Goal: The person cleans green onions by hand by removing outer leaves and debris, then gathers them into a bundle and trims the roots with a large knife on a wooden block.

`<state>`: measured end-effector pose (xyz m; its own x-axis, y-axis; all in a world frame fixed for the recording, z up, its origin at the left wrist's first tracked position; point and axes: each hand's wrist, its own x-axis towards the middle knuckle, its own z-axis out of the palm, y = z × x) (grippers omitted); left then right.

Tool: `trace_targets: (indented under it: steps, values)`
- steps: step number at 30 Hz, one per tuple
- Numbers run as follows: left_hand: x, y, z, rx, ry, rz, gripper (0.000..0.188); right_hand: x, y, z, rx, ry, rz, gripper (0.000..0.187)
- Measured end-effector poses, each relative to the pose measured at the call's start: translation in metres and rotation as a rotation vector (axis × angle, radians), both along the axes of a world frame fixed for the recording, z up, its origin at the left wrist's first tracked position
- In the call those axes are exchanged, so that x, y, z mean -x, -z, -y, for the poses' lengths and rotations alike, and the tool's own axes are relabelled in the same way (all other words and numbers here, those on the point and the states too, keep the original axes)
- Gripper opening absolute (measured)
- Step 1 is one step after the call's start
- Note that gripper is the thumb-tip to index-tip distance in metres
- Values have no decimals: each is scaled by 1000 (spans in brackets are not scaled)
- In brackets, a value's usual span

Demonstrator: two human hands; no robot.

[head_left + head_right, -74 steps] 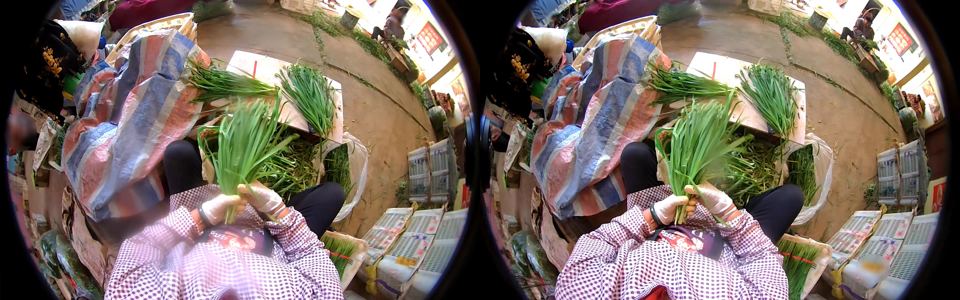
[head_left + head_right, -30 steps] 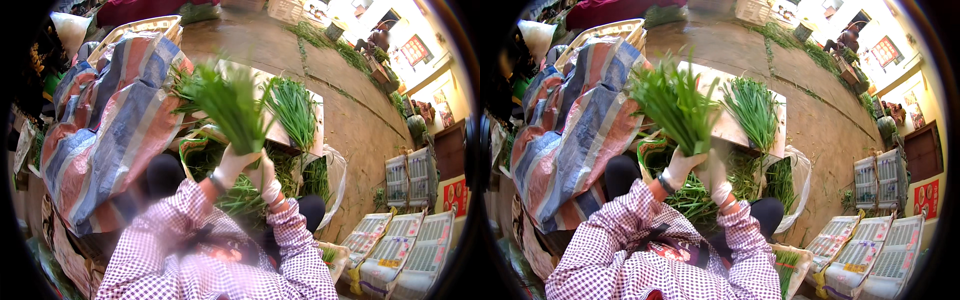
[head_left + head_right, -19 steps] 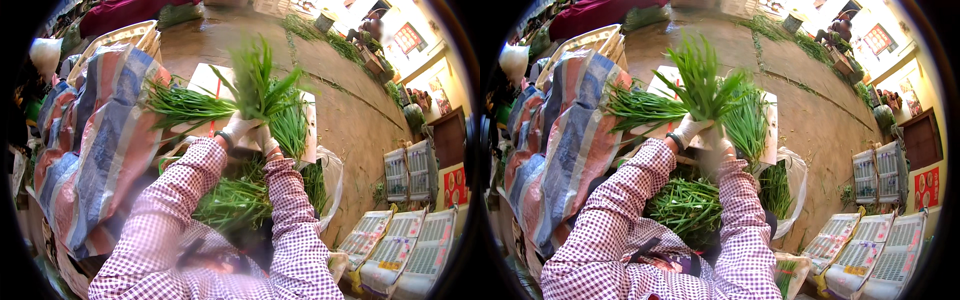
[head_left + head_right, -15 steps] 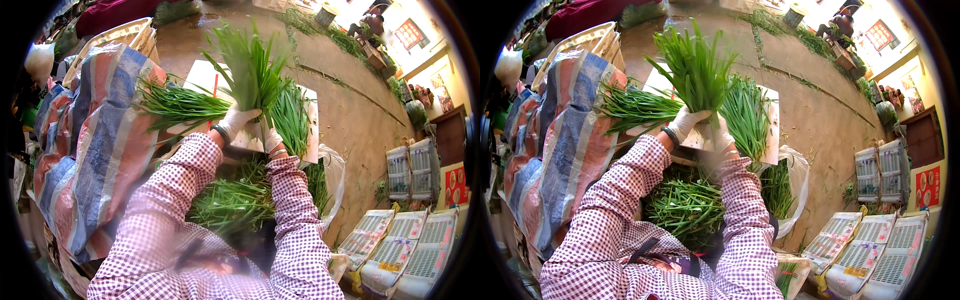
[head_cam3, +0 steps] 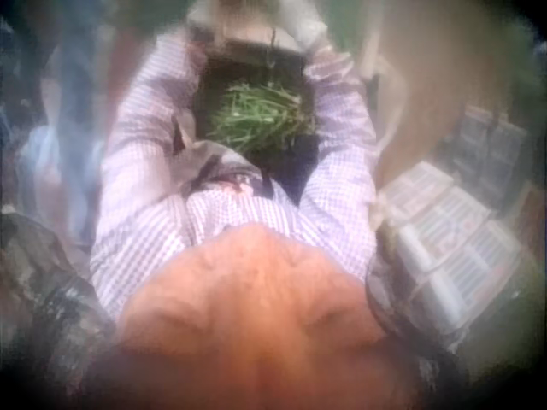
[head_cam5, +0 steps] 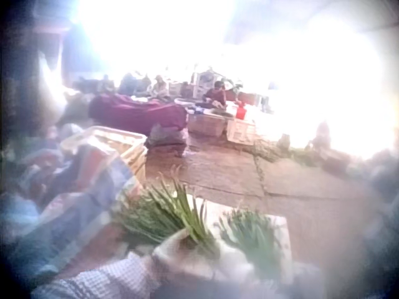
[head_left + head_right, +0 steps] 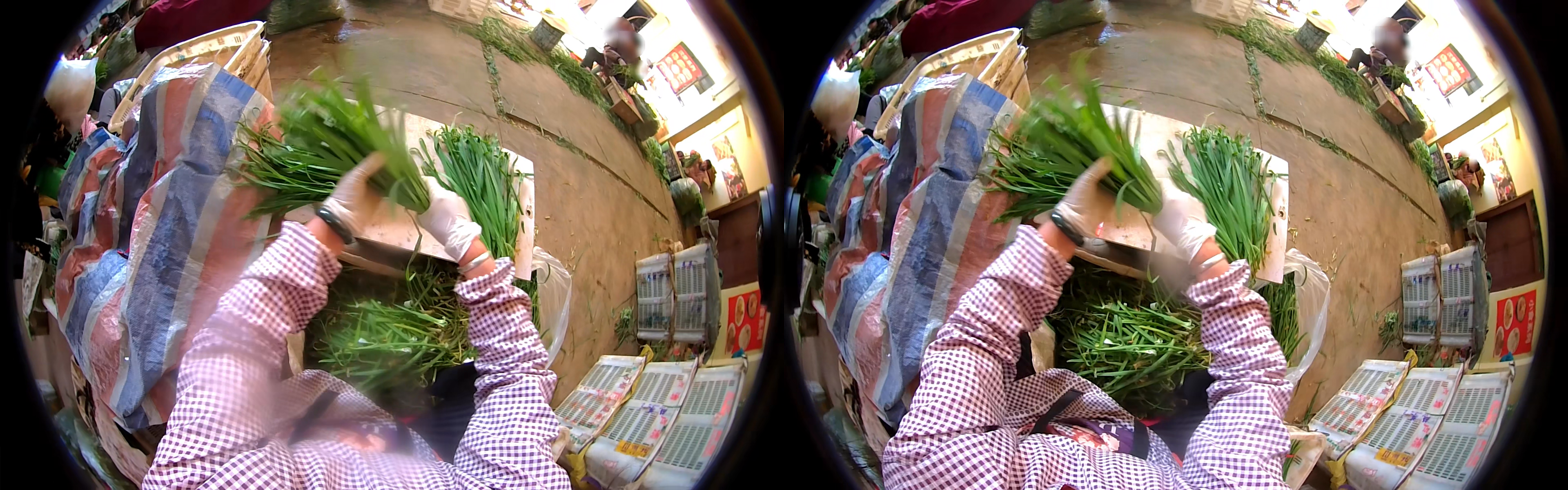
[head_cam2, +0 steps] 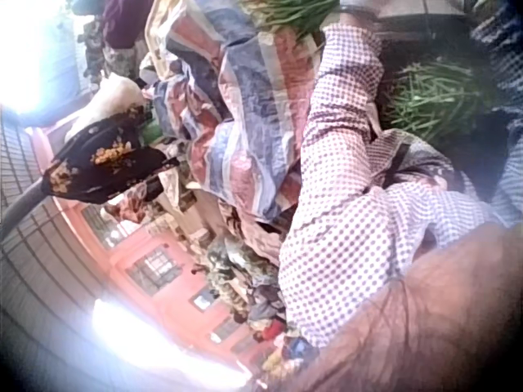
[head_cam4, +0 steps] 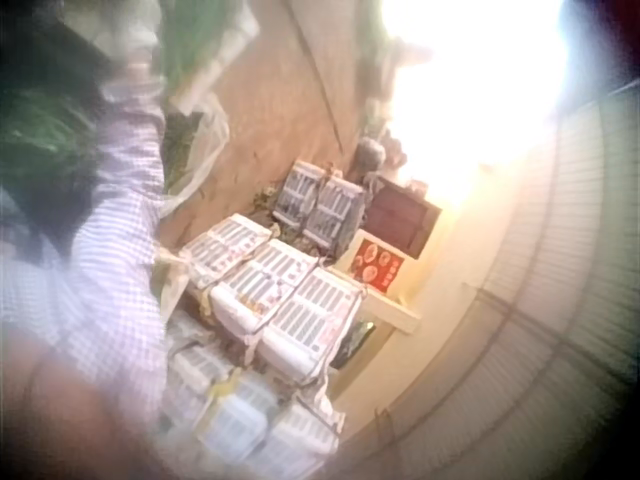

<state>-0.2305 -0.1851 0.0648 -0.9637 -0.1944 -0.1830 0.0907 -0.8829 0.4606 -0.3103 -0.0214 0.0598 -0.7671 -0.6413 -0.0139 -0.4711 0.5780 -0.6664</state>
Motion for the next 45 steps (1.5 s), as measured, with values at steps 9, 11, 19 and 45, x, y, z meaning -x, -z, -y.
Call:
trace_targets:
  steps: [9,11,19,45]
  values:
    - [-64,-39,115,725,-511,89,60,-5,-101,-33,-700,-146,-1341,5]
    - [-81,-83,64,1098,-535,-34,69,-24,-116,-25,-710,-190,-1409,6]
    - [-94,-90,-19,1976,74,-95,120,-105,-112,12,-447,-360,-1293,1]
    - [12,10,86,2560,150,-6,44,-6,84,-80,18,207,-141,11]
